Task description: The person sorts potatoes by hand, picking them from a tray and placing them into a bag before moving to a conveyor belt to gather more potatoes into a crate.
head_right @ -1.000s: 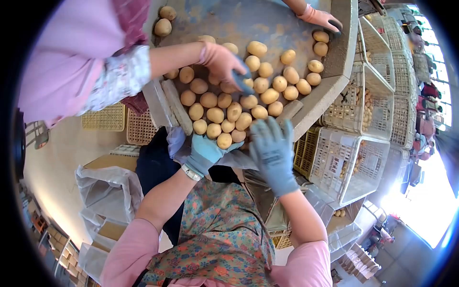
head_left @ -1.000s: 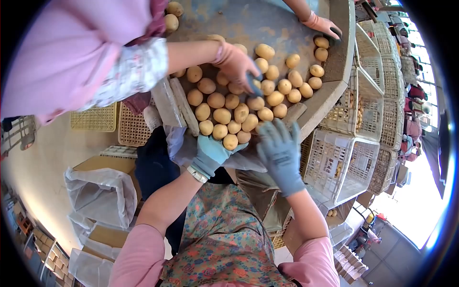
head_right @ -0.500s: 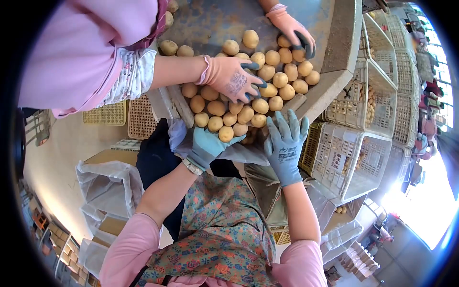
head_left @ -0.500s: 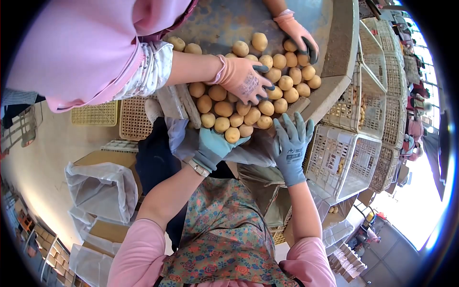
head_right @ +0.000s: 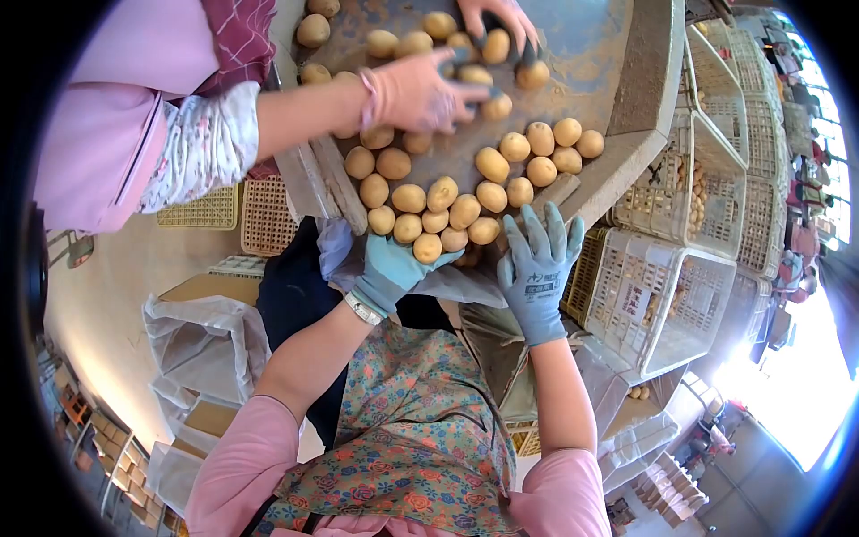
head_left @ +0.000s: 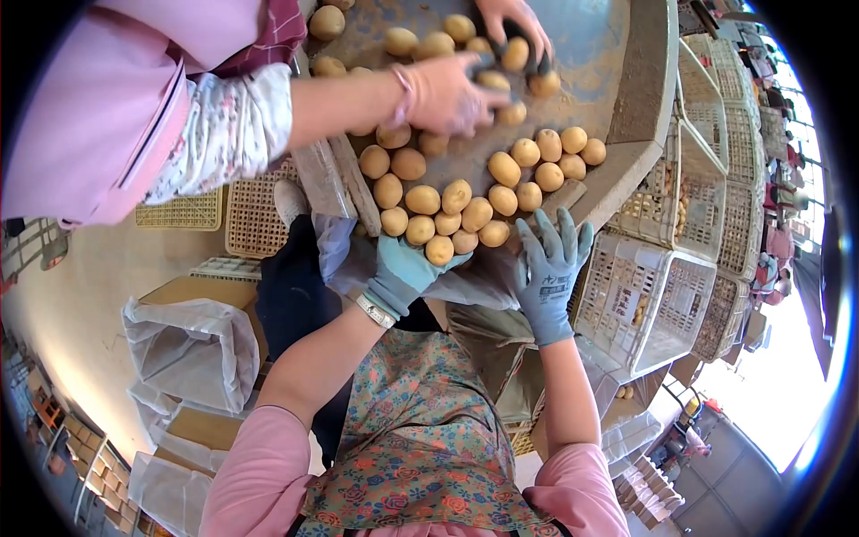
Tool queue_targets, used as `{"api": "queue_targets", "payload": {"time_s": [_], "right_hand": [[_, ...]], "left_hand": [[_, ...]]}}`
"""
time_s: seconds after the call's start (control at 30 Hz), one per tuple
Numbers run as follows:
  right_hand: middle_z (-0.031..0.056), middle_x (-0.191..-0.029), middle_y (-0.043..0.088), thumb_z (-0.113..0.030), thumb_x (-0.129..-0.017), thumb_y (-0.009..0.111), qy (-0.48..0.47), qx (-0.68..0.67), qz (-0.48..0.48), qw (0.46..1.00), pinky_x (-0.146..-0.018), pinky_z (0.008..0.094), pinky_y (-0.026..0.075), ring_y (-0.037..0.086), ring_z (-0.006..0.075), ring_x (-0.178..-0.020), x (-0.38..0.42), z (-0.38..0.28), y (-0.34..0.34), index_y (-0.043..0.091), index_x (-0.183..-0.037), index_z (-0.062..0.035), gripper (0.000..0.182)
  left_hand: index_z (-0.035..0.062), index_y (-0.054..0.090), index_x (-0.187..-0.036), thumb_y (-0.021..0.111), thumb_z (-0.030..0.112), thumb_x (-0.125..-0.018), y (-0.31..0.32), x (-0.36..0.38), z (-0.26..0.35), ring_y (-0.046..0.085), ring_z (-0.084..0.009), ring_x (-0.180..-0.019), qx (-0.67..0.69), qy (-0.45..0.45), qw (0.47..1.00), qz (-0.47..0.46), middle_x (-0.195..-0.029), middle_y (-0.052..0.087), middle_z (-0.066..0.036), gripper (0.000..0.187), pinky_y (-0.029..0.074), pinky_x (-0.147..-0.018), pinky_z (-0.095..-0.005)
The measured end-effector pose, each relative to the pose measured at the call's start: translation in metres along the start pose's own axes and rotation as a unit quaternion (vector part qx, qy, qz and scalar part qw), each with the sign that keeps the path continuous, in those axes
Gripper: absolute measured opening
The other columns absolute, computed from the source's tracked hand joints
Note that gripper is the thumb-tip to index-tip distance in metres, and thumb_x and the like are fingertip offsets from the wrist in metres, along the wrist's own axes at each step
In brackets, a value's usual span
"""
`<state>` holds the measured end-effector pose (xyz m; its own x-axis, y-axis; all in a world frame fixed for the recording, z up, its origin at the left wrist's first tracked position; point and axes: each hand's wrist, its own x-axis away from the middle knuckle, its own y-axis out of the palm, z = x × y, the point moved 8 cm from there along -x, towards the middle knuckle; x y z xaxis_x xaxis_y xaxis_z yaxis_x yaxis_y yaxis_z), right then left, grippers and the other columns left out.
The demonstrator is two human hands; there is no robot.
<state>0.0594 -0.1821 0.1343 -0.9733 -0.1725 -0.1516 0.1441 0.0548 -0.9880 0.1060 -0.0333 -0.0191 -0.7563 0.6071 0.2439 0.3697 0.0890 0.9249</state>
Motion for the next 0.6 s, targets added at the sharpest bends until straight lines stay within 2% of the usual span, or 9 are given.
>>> {"api": "queue_targets", "payload": {"time_s": [0.07, 0.33, 0.6], "right_hand": [[0.0088, -0.144, 0.058, -0.017, -0.078, 0.064, 0.003, 0.002, 0.008, 1.000, -0.124, 0.0676, 0.020, 0.044, 0.0367, -0.143, -0.001, -0.001, 0.000, 0.070, -0.123, -0.0145, 0.045], [0.0085, -0.144, 0.058, -0.017, -0.077, 0.063, 0.002, -0.001, 0.017, 1.000, -0.124, 0.0675, 0.020, 0.045, 0.0362, -0.142, 0.001, 0.000, 0.002, 0.071, -0.124, -0.0165, 0.048], [0.0083, -0.144, 0.057, -0.018, -0.077, 0.063, 0.001, 0.008, 0.030, 1.000, -0.124, 0.0671, 0.020, 0.045, 0.0359, -0.142, 0.002, -0.001, 0.002, 0.071, -0.125, -0.0173, 0.048]], "left_hand": [[0.0212, 0.029, -0.163, 0.045, 0.068, -0.102, 0.008, 0.040, -0.016, 0.041, -0.0251, -0.150, -0.065, -0.016, 0.998, 0.013, -0.169, 0.032, -0.007, 0.079, 0.035, -0.124, -0.0516], [0.0181, 0.034, -0.161, 0.051, 0.061, -0.102, 0.003, 0.038, -0.014, 0.041, -0.0269, -0.150, -0.108, 0.021, 0.994, -0.001, -0.165, 0.037, -0.007, 0.075, 0.036, -0.123, -0.0537], [0.0153, 0.037, -0.158, 0.057, 0.055, -0.103, 0.001, 0.040, -0.009, 0.041, -0.0285, -0.150, -0.246, 0.070, 0.966, -0.033, -0.163, 0.042, -0.008, 0.071, 0.037, -0.122, -0.0556]]}}
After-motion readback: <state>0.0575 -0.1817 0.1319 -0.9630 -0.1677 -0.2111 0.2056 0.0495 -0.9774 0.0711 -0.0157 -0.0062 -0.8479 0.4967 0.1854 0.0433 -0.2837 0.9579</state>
